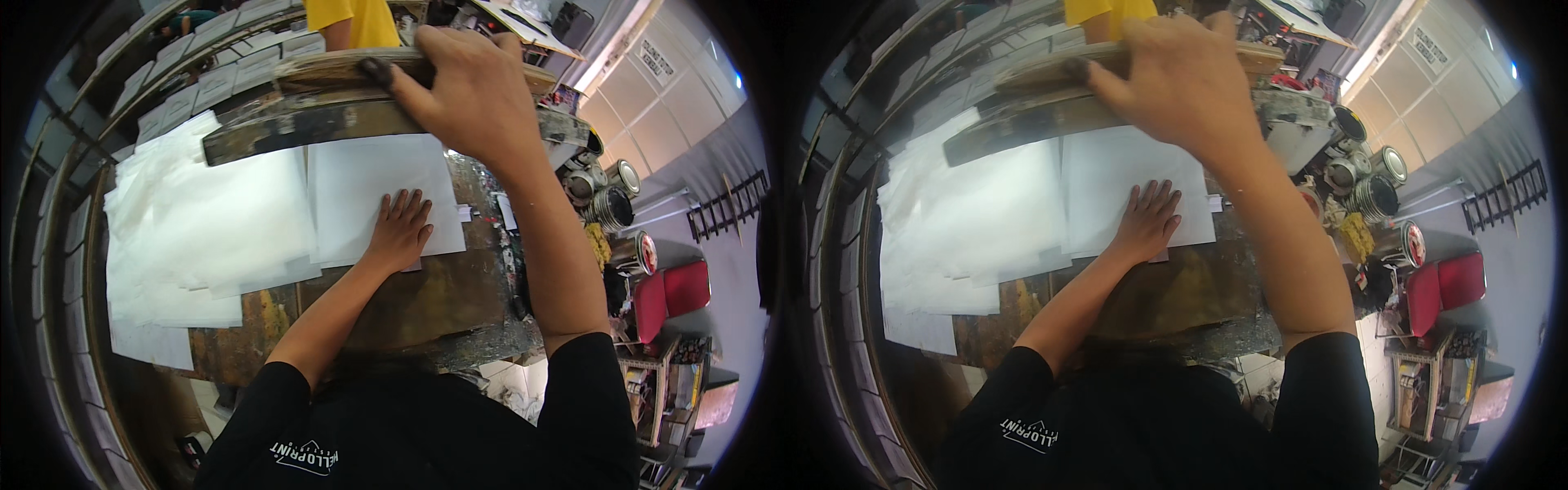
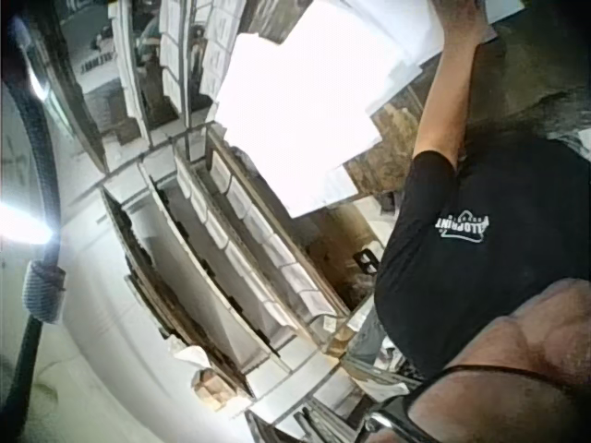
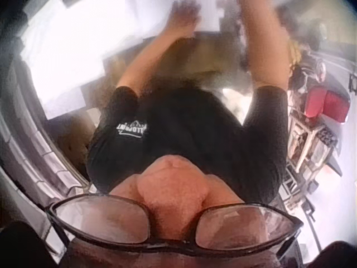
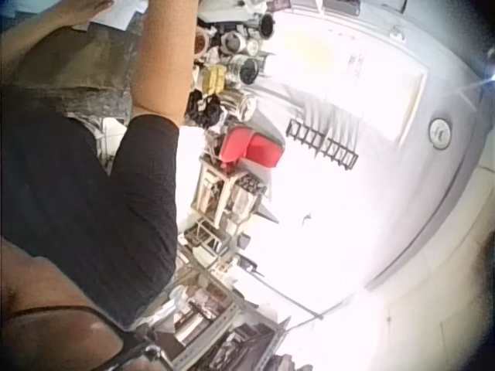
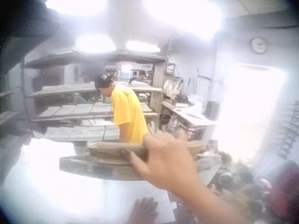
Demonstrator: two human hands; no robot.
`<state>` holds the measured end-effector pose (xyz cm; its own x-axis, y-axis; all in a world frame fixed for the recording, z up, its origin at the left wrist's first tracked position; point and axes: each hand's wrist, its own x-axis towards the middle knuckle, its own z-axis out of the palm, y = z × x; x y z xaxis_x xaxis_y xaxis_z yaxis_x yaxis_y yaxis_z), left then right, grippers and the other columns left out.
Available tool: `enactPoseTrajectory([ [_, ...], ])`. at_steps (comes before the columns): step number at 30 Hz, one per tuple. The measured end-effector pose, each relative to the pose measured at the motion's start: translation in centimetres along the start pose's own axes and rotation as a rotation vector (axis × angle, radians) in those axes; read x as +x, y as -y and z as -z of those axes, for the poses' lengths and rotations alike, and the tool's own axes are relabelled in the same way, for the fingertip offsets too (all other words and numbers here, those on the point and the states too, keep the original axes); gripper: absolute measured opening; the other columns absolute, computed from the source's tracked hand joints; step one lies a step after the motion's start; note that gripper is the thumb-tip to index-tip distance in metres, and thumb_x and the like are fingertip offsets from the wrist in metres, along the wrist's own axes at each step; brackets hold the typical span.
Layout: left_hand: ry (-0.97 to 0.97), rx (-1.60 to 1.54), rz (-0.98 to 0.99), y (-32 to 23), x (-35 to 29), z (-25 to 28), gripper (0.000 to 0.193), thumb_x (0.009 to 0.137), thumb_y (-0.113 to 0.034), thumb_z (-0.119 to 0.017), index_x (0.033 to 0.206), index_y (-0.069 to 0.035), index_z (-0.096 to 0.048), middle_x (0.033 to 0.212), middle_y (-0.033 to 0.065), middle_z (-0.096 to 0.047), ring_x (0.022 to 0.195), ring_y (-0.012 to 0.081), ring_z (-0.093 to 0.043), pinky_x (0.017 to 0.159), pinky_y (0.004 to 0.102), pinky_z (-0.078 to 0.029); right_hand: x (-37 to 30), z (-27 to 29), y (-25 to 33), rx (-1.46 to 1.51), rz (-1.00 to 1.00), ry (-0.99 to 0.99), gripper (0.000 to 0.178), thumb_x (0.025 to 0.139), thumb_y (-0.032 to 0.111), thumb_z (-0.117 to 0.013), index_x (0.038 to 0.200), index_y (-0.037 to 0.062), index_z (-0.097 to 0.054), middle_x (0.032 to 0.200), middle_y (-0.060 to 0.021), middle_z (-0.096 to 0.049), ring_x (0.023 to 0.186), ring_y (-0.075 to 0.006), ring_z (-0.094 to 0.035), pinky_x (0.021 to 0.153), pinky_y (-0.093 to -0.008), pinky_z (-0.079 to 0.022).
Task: The person performs screen printing by placing paper sheets on a printing bed, lowering a screen frame, and pulling a squeegee to apply ink across the stencil, repeating this for multiple sheets.
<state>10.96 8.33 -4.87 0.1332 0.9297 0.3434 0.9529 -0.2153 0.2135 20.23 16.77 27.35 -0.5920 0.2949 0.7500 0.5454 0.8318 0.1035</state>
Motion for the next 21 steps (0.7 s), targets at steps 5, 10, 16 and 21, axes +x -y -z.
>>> enactPoseTrajectory([
  [5, -0.017, 0.008, -0.011, -2.3, 2.0, -1.7, 0.057, 0.114, -0.040, -0.045, 0.159, -0.006, -0.051, 0.170, 0.0211, -0.042, 0.157, 0.0452, -0.036, 0.129, 0.0667, -0.024, 0.6, 0.6, 0.3, -0.013, 0.012, 0.003, 0.045, 0.098, 0.051, -0.069, 0.107, 0.0072, -0.076, 0.092, -0.0123, -0.076, 0.090, -0.0316, -0.071, 0.090, -0.0503, -0.040],
  [10, -0.046, -0.129, 0.009, -4.1, 0.8, 1.5, 0.068, 0.108, -0.052, -0.055, 0.157, -0.005, -0.054, 0.169, 0.0232, -0.041, 0.157, 0.0480, -0.035, 0.129, 0.0673, -0.021, 1.7, 2.3, 0.1, 0.171, -0.104, 0.219, 0.051, 0.103, 0.050, -0.061, 0.090, 0.0019, -0.071, 0.081, -0.0141, -0.069, 0.079, -0.0269, -0.065, 0.091, -0.0465, -0.046],
  [16, 0.007, -0.104, 0.051, -4.7, -5.5, 5.3, 0.101, 0.081, -0.078, -0.077, 0.150, -0.005, -0.060, 0.165, 0.0222, -0.046, 0.155, 0.0492, -0.036, 0.129, 0.0715, -0.018, 1.9, 2.9, 1.0, 0.111, -0.113, 0.227, 0.049, 0.103, 0.048, -0.060, 0.099, 0.0005, -0.073, 0.083, -0.0138, -0.069, 0.081, -0.0268, -0.065, 0.094, -0.0472, -0.044],
  [21, -0.031, -0.099, 0.014, -4.5, -6.2, 4.3, 0.103, 0.078, -0.080, -0.077, 0.146, -0.004, -0.063, 0.162, 0.0214, -0.049, 0.153, 0.0481, -0.039, 0.128, 0.0744, -0.016, 2.1, 3.4, 0.5, 0.207, -0.164, 0.364, 0.052, 0.105, 0.051, -0.057, 0.094, 0.0022, -0.071, 0.080, -0.0128, -0.068, 0.080, -0.0262, -0.064, 0.096, -0.0474, -0.043],
])
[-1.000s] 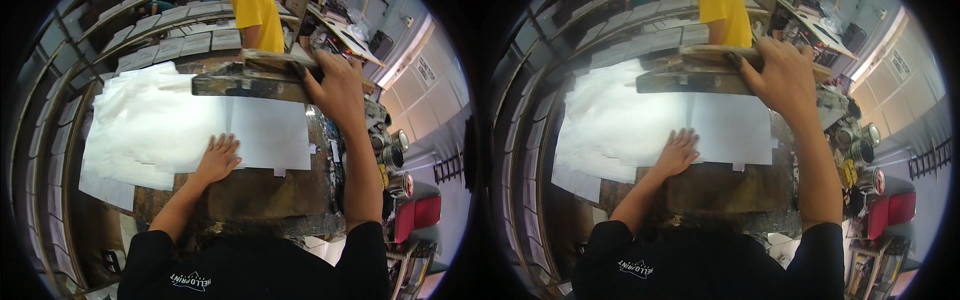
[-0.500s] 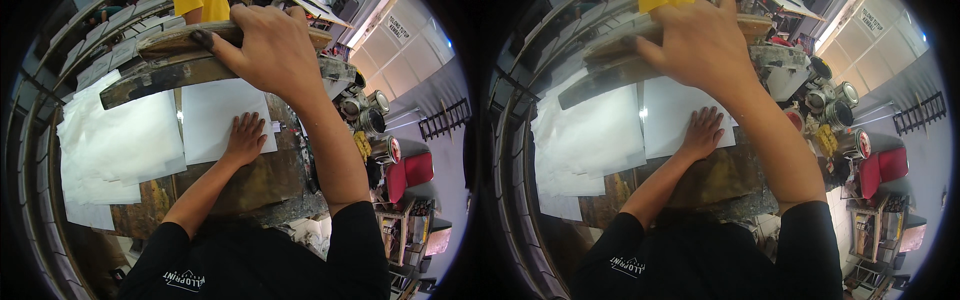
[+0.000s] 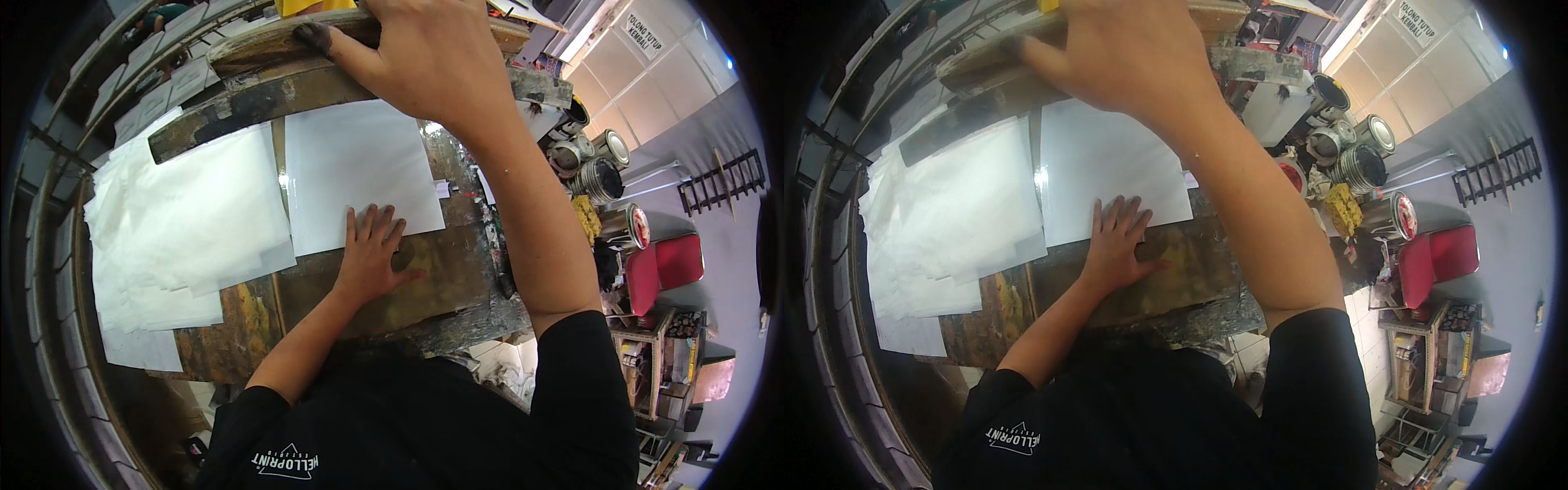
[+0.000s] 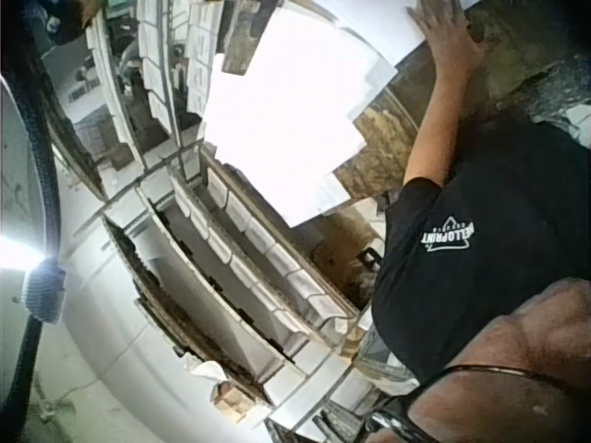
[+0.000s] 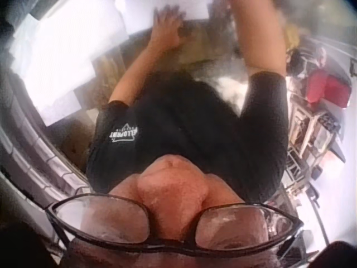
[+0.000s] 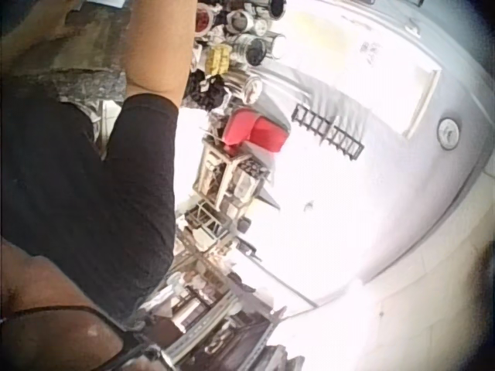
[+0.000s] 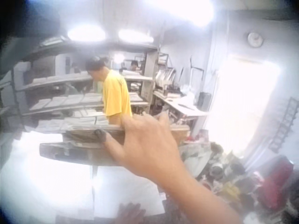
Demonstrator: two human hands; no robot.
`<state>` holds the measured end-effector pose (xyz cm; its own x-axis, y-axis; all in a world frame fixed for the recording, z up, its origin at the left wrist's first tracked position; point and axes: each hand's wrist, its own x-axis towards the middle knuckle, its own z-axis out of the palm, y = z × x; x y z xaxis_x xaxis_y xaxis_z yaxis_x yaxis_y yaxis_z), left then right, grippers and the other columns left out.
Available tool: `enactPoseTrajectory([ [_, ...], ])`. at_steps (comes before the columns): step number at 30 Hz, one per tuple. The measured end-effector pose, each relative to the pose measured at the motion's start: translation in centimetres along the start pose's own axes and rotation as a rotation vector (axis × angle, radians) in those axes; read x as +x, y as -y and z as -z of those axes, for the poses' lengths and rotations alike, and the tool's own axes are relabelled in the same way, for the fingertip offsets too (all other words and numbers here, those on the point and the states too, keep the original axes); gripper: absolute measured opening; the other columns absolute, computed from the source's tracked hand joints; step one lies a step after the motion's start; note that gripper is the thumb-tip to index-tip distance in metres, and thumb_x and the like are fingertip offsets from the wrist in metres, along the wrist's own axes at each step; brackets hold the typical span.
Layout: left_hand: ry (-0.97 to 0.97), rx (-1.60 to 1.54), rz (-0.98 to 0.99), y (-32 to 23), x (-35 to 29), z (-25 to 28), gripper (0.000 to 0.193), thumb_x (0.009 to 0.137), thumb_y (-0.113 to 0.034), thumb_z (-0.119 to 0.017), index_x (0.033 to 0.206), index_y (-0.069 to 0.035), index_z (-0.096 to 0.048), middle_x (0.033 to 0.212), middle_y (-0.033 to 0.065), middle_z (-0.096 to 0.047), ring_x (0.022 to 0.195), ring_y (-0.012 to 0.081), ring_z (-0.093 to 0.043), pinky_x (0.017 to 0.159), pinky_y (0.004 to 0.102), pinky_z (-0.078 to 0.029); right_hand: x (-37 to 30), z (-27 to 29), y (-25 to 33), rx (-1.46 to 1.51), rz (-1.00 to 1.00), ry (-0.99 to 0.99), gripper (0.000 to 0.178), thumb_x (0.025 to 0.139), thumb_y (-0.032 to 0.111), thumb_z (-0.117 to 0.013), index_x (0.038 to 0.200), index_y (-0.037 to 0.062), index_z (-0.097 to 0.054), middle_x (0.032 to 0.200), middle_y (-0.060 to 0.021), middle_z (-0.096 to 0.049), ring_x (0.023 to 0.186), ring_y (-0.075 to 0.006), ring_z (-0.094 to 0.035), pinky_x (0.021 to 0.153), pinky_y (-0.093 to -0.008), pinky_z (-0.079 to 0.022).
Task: The person performs screen printing by placing paper sheets on a printing bed, lowering a screen frame, and pulling a squeegee to apply ink across the stencil, repeating this for multiple sheets.
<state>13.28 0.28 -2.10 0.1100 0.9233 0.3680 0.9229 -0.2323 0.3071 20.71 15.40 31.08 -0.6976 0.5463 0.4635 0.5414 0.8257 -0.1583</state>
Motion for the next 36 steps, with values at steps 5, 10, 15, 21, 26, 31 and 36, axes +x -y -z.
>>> enactPoseTrajectory([
  [5, -0.012, 0.032, -0.028, -0.3, 0.3, 0.3, 0.103, 0.078, -0.082, -0.075, 0.144, -0.004, -0.064, 0.160, 0.0210, -0.050, 0.152, 0.0472, -0.040, 0.128, 0.0746, -0.014, -0.3, -2.5, -0.4, -0.196, 0.129, -0.306, 0.049, 0.101, 0.053, -0.064, 0.100, 0.0053, -0.074, 0.088, -0.0130, -0.073, 0.087, -0.0305, -0.068, 0.093, -0.0501, -0.041],
  [10, -0.263, -0.153, 0.175, 0.7, 0.7, 5.0, 0.089, 0.082, -0.058, -0.088, 0.148, -0.004, -0.061, 0.148, 0.0196, -0.060, 0.140, 0.0408, -0.054, 0.123, 0.0619, -0.034, -0.2, -3.4, -1.1, -0.207, 0.132, -0.370, 0.050, 0.099, 0.052, -0.067, 0.107, 0.0040, -0.075, 0.097, -0.0155, -0.076, 0.094, -0.0346, -0.071, 0.091, -0.0519, -0.041],
  [15, -0.751, -1.281, 0.397, 7.3, -1.0, 17.4, 0.101, 0.084, -0.007, -0.094, 0.166, 0.001, -0.036, 0.132, 0.0146, -0.069, 0.111, 0.0169, -0.070, 0.090, 0.0317, -0.059, -3.2, -4.0, -0.6, -0.155, 0.139, -0.242, 0.046, 0.098, 0.049, -0.069, 0.103, 0.0032, -0.067, 0.092, -0.0154, -0.070, 0.095, -0.0376, -0.067, 0.092, -0.0512, -0.040],
  [21, -0.468, -0.971, 0.647, 5.1, -6.4, 16.8, 0.099, 0.073, -0.014, -0.103, 0.156, 0.005, -0.052, 0.127, 0.0114, -0.074, 0.117, 0.0201, -0.070, 0.102, 0.0364, -0.057, -10.1, -9.7, -2.4, -0.085, 0.181, 0.282, 0.054, 0.083, 0.026, -0.083, 0.125, 0.0071, -0.054, 0.117, -0.0131, -0.063, 0.115, -0.0347, -0.060, 0.098, -0.0541, -0.040],
  [26, -0.360, -0.263, 0.667, 6.1, -11.5, 10.7, 0.116, 0.059, -0.052, -0.104, 0.151, 0.001, -0.060, 0.107, 0.0073, -0.074, 0.102, 0.0262, -0.065, 0.098, 0.0424, -0.046, -13.4, -15.3, -2.8, -0.037, 0.125, 0.215, 0.057, 0.074, 0.014, -0.085, 0.121, 0.0093, -0.055, 0.108, -0.0101, -0.059, 0.110, -0.0326, -0.059, 0.101, -0.0531, -0.037],
  [31, -0.335, -0.026, 0.594, 7.7, -13.4, 8.3, 0.127, 0.055, -0.072, -0.096, 0.153, 0.001, -0.060, 0.091, 0.0038, -0.065, 0.089, 0.0246, -0.051, 0.092, 0.0434, -0.035, -8.0, -21.1, -6.9, -0.131, 0.072, 0.002, 0.046, 0.081, 0.014, -0.082, 0.119, 0.0106, -0.057, 0.109, -0.0081, -0.059, 0.111, -0.0308, -0.059, 0.103, -0.0539, -0.036],
  [36, -0.332, 0.006, 0.571, 7.7, -13.3, 8.4, 0.129, 0.054, -0.071, -0.096, 0.154, 0.001, -0.058, 0.091, 0.0035, -0.065, 0.090, 0.0252, -0.051, 0.094, 0.0436, -0.035, 0.2, -27.5, -12.1, -0.246, 0.104, -0.082, 0.045, 0.083, 0.013, -0.081, 0.121, 0.0112, -0.057, 0.109, -0.0075, -0.060, 0.111, -0.0294, -0.059, 0.104, -0.0540, -0.037],
])
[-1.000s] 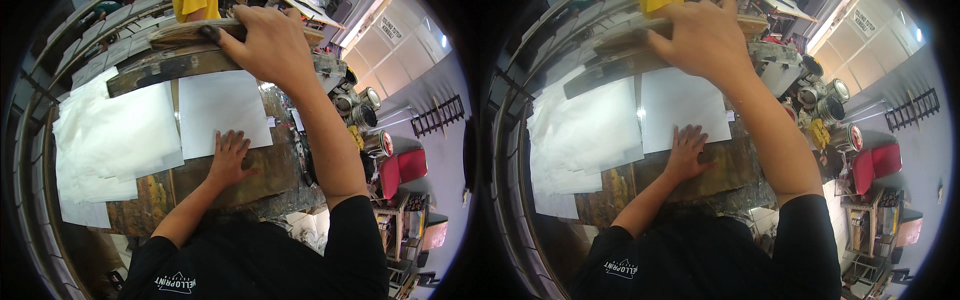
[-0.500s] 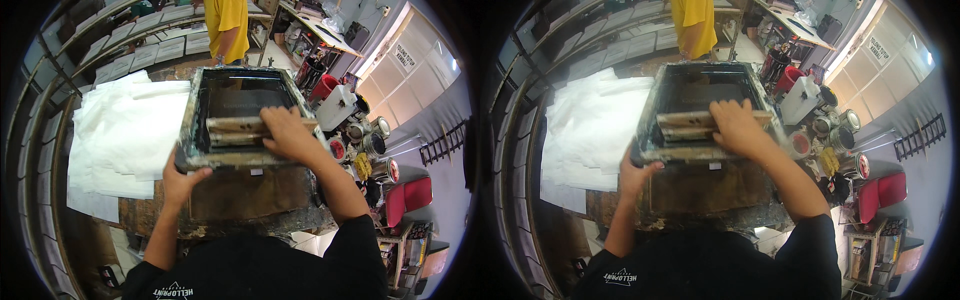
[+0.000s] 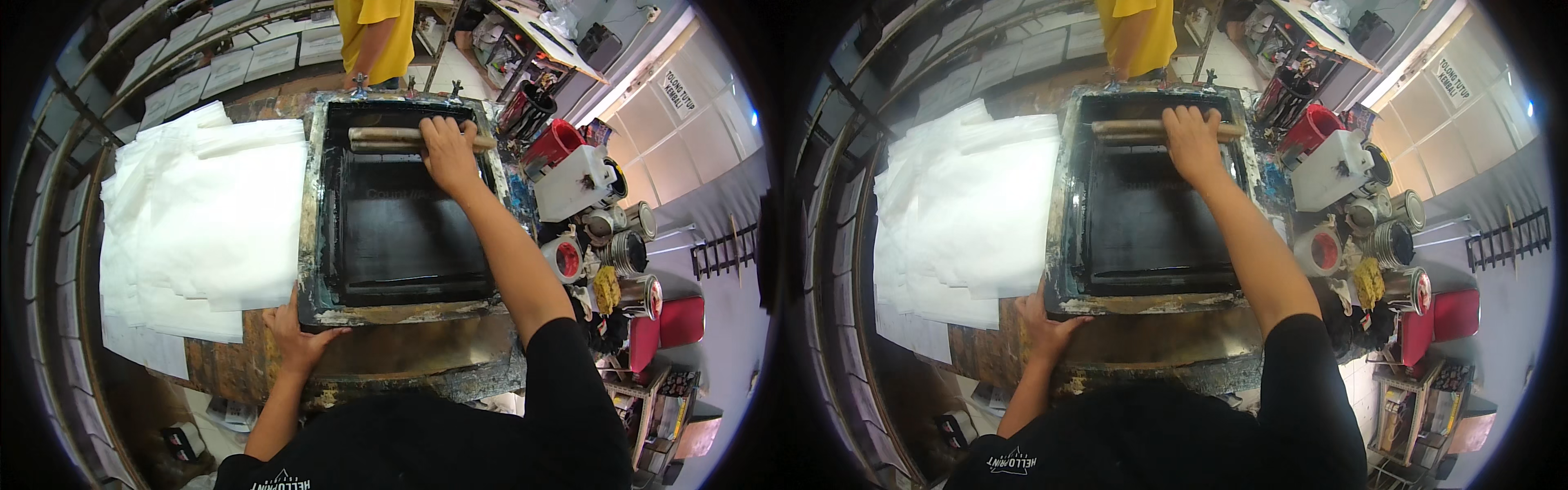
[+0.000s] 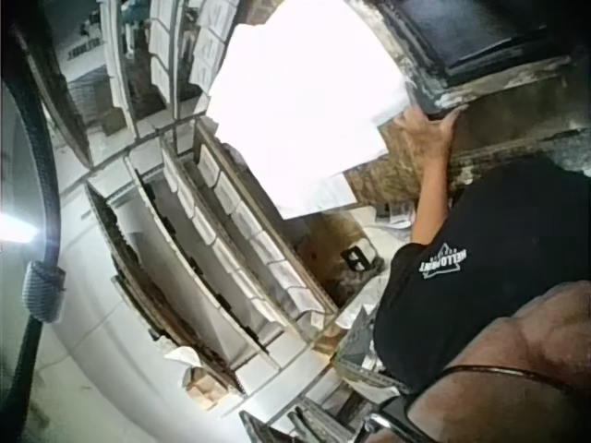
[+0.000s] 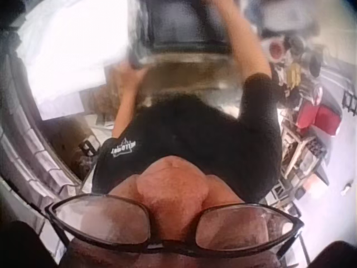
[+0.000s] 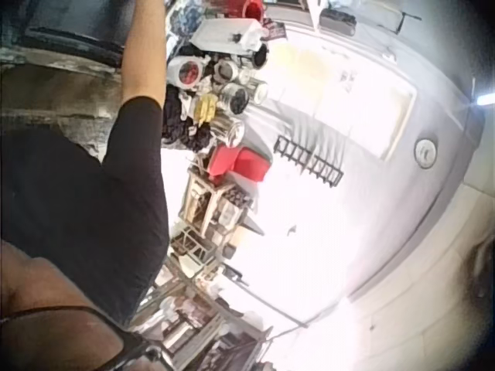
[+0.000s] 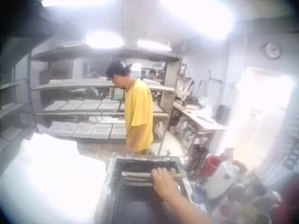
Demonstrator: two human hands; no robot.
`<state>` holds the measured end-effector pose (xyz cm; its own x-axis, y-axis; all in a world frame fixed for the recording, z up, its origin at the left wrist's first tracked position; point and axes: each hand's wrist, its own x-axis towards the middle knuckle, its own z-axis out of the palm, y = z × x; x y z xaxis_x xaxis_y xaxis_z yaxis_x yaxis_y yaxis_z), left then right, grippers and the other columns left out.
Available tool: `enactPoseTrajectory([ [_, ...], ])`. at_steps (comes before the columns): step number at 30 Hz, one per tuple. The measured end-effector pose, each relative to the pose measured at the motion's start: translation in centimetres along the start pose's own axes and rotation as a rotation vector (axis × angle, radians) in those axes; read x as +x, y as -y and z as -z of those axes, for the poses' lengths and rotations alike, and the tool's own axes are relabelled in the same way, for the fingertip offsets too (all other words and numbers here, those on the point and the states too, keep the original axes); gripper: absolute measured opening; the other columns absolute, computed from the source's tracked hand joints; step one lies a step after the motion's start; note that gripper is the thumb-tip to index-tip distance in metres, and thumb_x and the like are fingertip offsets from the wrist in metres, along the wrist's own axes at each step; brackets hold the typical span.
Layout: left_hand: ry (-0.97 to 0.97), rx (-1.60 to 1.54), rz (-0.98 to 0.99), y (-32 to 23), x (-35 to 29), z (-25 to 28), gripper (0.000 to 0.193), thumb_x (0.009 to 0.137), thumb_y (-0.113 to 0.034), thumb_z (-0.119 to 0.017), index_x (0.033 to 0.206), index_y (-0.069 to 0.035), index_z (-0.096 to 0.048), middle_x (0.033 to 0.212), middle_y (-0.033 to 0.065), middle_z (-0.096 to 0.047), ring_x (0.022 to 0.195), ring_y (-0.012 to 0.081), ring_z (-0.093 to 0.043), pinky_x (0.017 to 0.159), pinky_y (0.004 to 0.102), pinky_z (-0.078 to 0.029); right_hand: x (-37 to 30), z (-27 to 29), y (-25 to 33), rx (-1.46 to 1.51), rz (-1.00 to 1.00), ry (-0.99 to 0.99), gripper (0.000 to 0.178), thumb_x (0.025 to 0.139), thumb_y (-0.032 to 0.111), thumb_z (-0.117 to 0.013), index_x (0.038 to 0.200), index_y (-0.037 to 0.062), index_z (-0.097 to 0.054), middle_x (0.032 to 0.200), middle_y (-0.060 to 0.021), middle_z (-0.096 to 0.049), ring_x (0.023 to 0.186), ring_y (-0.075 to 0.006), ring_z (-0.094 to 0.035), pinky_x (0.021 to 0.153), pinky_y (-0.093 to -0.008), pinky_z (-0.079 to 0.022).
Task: The person performs screen printing by placing paper sheets on a printing bed, lowering a screen frame, and pulling a squeegee to apply ink across the stencil, repeating this for multiple sheets.
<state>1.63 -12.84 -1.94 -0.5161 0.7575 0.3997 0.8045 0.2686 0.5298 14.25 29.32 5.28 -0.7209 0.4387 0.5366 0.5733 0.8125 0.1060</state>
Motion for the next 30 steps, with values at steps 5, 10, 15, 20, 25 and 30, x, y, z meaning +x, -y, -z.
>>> enactPoseTrajectory([
  [5, -0.004, -0.006, -0.008, -0.1, 0.3, 0.1, 0.128, 0.055, -0.071, -0.095, 0.154, 0.002, -0.058, 0.096, 0.0051, -0.067, 0.095, 0.0272, -0.053, 0.099, 0.0461, -0.037, 3.2, -4.0, -1.2, -0.032, 0.012, 0.019, 0.047, 0.082, 0.011, -0.081, 0.122, 0.0114, -0.057, 0.113, -0.0069, -0.062, 0.114, -0.0280, -0.060, 0.105, -0.0552, -0.038],
  [10, 0.006, -0.013, -0.014, -0.4, 0.3, 0.3, 0.125, 0.058, -0.070, -0.095, 0.153, 0.002, -0.059, 0.099, 0.0061, -0.069, 0.098, 0.0294, -0.053, 0.100, 0.0470, -0.039, 3.2, -5.0, -0.8, -0.073, 0.001, 0.072, 0.049, 0.080, 0.013, -0.083, 0.122, 0.0118, -0.057, 0.114, -0.0055, -0.063, 0.116, -0.0268, -0.061, 0.104, -0.0559, -0.039],
  [15, 0.063, -0.062, 0.091, -0.6, -0.1, 0.5, 0.115, 0.056, -0.049, -0.102, 0.150, 0.001, -0.060, 0.119, 0.0106, -0.071, 0.113, 0.0355, -0.051, 0.102, 0.0489, -0.043, -2.5, -0.9, 1.8, -0.080, -0.007, 0.081, 0.048, 0.080, 0.014, -0.083, 0.120, 0.0126, -0.058, 0.111, -0.0058, -0.063, 0.113, -0.0275, -0.061, 0.103, -0.0558, -0.039],
  [20, -0.018, -0.031, 0.016, -0.2, 0.0, -0.1, 0.121, 0.059, -0.067, -0.097, 0.151, 0.002, -0.060, 0.097, 0.0067, -0.070, 0.093, 0.0289, -0.054, 0.095, 0.0437, -0.040, -11.7, 9.0, 7.5, -0.013, 0.006, 0.219, 0.045, 0.079, 0.013, -0.082, 0.116, 0.0110, -0.057, 0.109, -0.0063, -0.061, 0.111, -0.0284, -0.060, 0.104, -0.0558, -0.037],
  [25, -0.022, -0.056, 0.057, -0.4, -0.1, -0.2, 0.120, 0.057, -0.068, -0.096, 0.150, -0.002, -0.063, 0.097, 0.0070, -0.067, 0.098, 0.0283, -0.057, 0.100, 0.0453, -0.037, -16.2, 14.1, 10.6, 0.043, -0.013, 0.296, 0.045, 0.077, 0.010, -0.080, 0.116, 0.0097, -0.056, 0.107, -0.0073, -0.058, 0.109, -0.0296, -0.059, 0.103, -0.0553, -0.037],
  [30, -0.013, 0.120, 0.050, -0.9, 0.0, 0.4, 0.113, 0.055, -0.075, -0.093, 0.142, -0.006, -0.072, 0.103, 0.0044, -0.058, 0.106, 0.0256, -0.054, 0.105, 0.0470, -0.031, -15.4, 13.6, 9.4, 0.119, -0.004, 0.270, 0.052, 0.075, 0.012, -0.083, 0.118, 0.0084, -0.055, 0.107, -0.0082, -0.058, 0.108, -0.0300, -0.058, 0.101, -0.0544, -0.037],
])
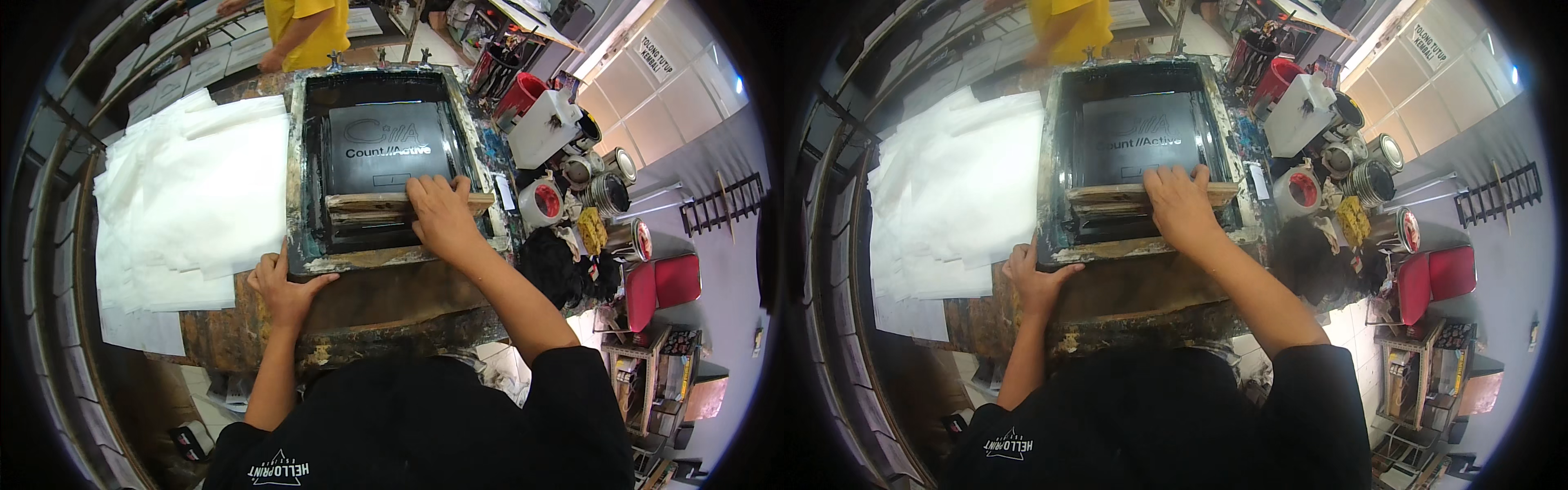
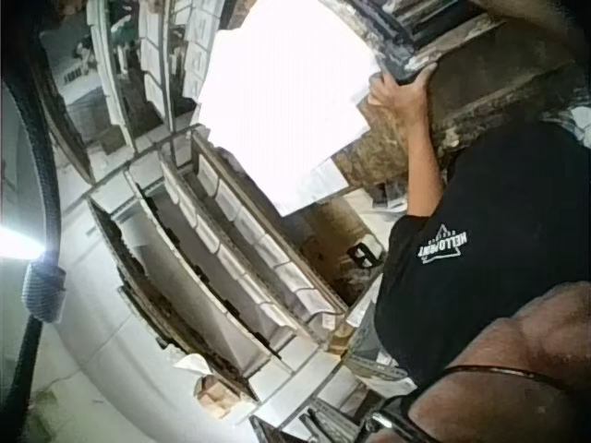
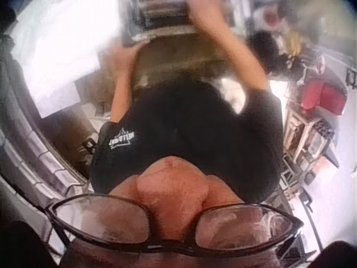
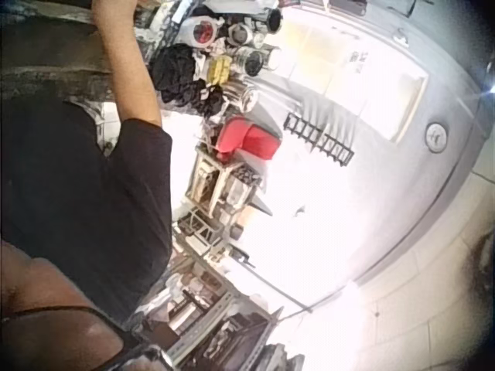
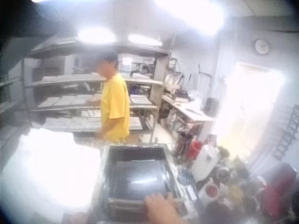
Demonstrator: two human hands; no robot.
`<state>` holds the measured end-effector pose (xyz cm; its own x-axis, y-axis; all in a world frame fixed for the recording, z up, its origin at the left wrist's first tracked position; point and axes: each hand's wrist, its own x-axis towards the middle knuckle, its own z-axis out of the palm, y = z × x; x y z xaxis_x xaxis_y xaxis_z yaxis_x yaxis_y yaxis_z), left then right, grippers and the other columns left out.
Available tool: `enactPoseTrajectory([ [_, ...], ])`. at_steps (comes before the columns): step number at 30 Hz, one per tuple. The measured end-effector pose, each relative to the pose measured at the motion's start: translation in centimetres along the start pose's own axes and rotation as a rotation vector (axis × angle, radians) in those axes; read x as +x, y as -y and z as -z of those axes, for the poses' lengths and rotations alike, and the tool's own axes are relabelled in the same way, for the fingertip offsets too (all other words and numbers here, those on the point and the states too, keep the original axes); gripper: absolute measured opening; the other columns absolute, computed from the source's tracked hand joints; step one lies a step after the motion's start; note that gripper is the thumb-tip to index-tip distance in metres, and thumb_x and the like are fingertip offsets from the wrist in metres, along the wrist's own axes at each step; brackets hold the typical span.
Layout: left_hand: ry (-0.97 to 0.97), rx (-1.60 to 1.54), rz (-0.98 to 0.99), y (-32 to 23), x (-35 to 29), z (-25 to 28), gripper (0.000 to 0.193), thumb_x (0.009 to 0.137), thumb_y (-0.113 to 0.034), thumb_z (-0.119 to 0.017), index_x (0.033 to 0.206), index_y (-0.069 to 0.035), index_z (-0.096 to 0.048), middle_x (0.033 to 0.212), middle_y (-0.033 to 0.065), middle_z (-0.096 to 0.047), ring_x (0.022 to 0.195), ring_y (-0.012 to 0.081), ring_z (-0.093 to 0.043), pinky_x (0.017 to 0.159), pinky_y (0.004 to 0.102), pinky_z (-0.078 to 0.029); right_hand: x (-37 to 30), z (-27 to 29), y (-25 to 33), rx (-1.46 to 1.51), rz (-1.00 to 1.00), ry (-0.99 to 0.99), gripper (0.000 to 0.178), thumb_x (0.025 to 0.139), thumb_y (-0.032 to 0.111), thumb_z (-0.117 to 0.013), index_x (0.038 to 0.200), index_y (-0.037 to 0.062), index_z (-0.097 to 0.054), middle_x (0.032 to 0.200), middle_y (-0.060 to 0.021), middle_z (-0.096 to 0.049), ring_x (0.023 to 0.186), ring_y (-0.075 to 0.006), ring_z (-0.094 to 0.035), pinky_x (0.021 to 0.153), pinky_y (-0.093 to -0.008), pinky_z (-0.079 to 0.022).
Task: The person performs screen printing by placing paper sheets on a printing bed, lowering a screen frame, and pulling a squeegee to apply ink across the stencil, repeating this for multiple sheets.
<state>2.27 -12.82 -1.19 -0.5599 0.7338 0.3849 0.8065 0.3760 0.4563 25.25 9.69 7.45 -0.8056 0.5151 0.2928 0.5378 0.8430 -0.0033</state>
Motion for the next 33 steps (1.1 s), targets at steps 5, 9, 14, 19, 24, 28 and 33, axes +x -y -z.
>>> enactPoseTrajectory([
  [5, 0.100, 0.048, 0.054, -0.1, 0.1, 0.1, 0.111, 0.054, -0.071, -0.095, 0.138, -0.004, -0.073, 0.104, 0.0052, -0.057, 0.106, 0.0258, -0.053, 0.106, 0.0461, -0.030, -0.9, -0.4, 0.7, 0.036, 0.026, 0.124, 0.056, 0.074, 0.014, -0.086, 0.119, 0.0082, -0.054, 0.108, -0.0083, -0.058, 0.108, -0.0295, -0.058, 0.099, -0.0538, -0.036],
  [9, 0.108, 0.006, 0.034, 0.2, 0.2, 0.0, 0.108, 0.053, -0.067, -0.097, 0.137, -0.003, -0.073, 0.102, 0.0060, -0.059, 0.106, 0.0263, -0.054, 0.106, 0.0469, -0.030, 0.1, -2.3, 0.9, 0.001, 0.010, 0.097, 0.045, 0.078, 0.010, -0.079, 0.116, 0.0100, -0.056, 0.105, -0.0065, -0.057, 0.107, -0.0283, -0.057, 0.101, -0.0566, -0.036],
  [14, 0.116, 0.043, -0.009, 0.3, 0.5, 0.3, 0.118, 0.054, -0.080, -0.090, 0.144, -0.005, -0.071, 0.099, 0.0031, -0.056, 0.101, 0.0238, -0.047, 0.100, 0.0455, -0.028, 7.7, -6.4, -3.2, -0.046, 0.002, -0.090, 0.025, 0.089, 0.004, -0.065, 0.112, 0.0118, -0.059, 0.104, -0.0054, -0.060, 0.105, -0.0282, -0.060, 0.106, -0.0608, -0.037],
  [19, 0.153, 0.007, 0.048, 0.3, 0.5, 0.6, 0.116, 0.052, -0.071, -0.095, 0.143, -0.002, -0.070, 0.099, 0.0050, -0.059, 0.101, 0.0253, -0.053, 0.101, 0.0436, -0.033, 17.5, -10.1, -8.6, -0.110, 0.022, -0.194, 0.054, 0.075, 0.010, -0.084, 0.122, 0.0116, -0.057, 0.111, -0.0051, -0.061, 0.113, -0.0280, -0.060, 0.101, -0.0571, -0.037],
  [24, 0.109, -0.004, 0.013, 0.5, 0.4, 0.7, 0.116, 0.052, -0.066, -0.098, 0.145, -0.003, -0.070, 0.097, 0.0035, -0.059, 0.097, 0.0226, -0.053, 0.099, 0.0416, -0.036, 22.1, -11.0, -12.0, -0.100, 0.028, -0.026, 0.056, 0.077, 0.013, -0.085, 0.124, 0.0120, -0.056, 0.116, -0.0055, -0.064, 0.115, -0.0281, -0.062, 0.099, -0.0567, -0.037],
  [28, 0.068, -0.083, 0.014, 0.3, 0.3, 0.9, 0.113, 0.055, -0.056, -0.101, 0.148, -0.002, -0.067, 0.103, 0.0050, -0.066, 0.098, 0.0233, -0.053, 0.100, 0.0416, -0.037, 23.1, -8.7, -14.0, 0.078, 0.016, -0.018, 0.056, 0.080, 0.018, -0.084, 0.127, 0.0113, -0.055, 0.125, -0.0091, -0.067, 0.121, -0.0323, -0.063, 0.100, -0.0585, -0.035],
  [33, 0.044, -0.187, 0.060, -0.1, 0.0, 0.7, 0.113, 0.059, -0.045, -0.103, 0.154, -0.001, -0.060, 0.111, 0.0079, -0.072, 0.103, 0.0262, -0.056, 0.103, 0.0441, -0.039, 18.3, -4.0, -13.6, 0.127, -0.088, -0.030, 0.058, 0.081, 0.019, -0.083, 0.130, 0.0096, -0.054, 0.128, -0.0145, -0.066, 0.128, -0.0368, -0.061, 0.102, -0.0595, -0.037],
])
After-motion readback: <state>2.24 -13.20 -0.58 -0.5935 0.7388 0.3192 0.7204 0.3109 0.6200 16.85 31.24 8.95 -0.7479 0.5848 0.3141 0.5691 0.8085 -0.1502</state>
